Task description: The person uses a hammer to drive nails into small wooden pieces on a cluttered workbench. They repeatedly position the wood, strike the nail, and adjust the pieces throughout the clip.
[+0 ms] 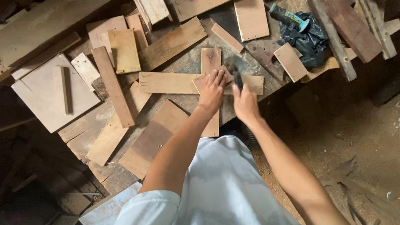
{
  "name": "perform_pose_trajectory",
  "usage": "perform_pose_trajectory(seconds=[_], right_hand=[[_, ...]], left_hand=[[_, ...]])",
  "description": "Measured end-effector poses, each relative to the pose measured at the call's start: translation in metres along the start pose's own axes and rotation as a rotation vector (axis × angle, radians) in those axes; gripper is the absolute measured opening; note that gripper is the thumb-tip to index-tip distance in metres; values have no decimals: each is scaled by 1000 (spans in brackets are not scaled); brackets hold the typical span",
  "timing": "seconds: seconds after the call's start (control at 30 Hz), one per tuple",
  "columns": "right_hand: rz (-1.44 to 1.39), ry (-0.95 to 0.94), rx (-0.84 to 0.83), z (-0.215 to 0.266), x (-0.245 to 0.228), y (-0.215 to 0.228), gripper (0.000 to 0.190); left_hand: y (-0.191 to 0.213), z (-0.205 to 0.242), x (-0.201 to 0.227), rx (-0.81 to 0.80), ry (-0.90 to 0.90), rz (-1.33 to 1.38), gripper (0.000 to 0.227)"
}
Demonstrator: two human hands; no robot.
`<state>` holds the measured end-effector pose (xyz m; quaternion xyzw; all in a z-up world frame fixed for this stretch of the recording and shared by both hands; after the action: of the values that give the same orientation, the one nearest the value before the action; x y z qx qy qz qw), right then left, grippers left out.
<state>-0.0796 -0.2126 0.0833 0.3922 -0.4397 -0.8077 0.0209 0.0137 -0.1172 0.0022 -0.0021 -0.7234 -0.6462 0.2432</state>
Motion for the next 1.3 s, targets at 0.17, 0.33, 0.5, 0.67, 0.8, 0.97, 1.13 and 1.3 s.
perform_pose_trajectory(seconds=[0.17, 0.33, 0.5, 0.67, 0.8, 0.97, 1.13, 1.3], right_hand=[[-117, 317, 277, 8, -19, 17, 43], [5, -128, -56, -3, -9, 4, 38], [-104, 374, 319, 12, -20, 22, 31], [-135, 24, 140, 16, -5, 20, 31], [-210, 114, 200, 29, -2, 28, 35], [-107, -119, 161, 37, 13, 18, 34], [-164, -68, 133, 51, 26, 8, 34], [-158, 10, 164, 50, 21, -4, 32]], left_hand=[[-3, 1, -2, 11, 11, 47, 62], [5, 0, -2, 8, -12, 5, 61], [14, 4, 0, 5, 7, 31, 67], [34, 1, 0, 40, 97, 125, 64], [36, 4, 6, -118, 72, 30, 58], [38, 19, 14, 110, -82, -13, 49], [20, 28, 11, 41, -138, -127, 55], [17, 27, 6, 8, -127, -120, 54]])
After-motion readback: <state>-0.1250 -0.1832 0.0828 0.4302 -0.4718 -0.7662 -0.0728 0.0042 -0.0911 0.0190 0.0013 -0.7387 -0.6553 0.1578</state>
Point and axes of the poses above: each hand's wrist, its own z-axis away from the middle knuckle, its own y-axis out of the back of the hand, x = y × z, the point moved 4 cm from there along -z, towards the middle knuckle, and after that the axes turned 12 degrees about -y, right-handed, at the moved point
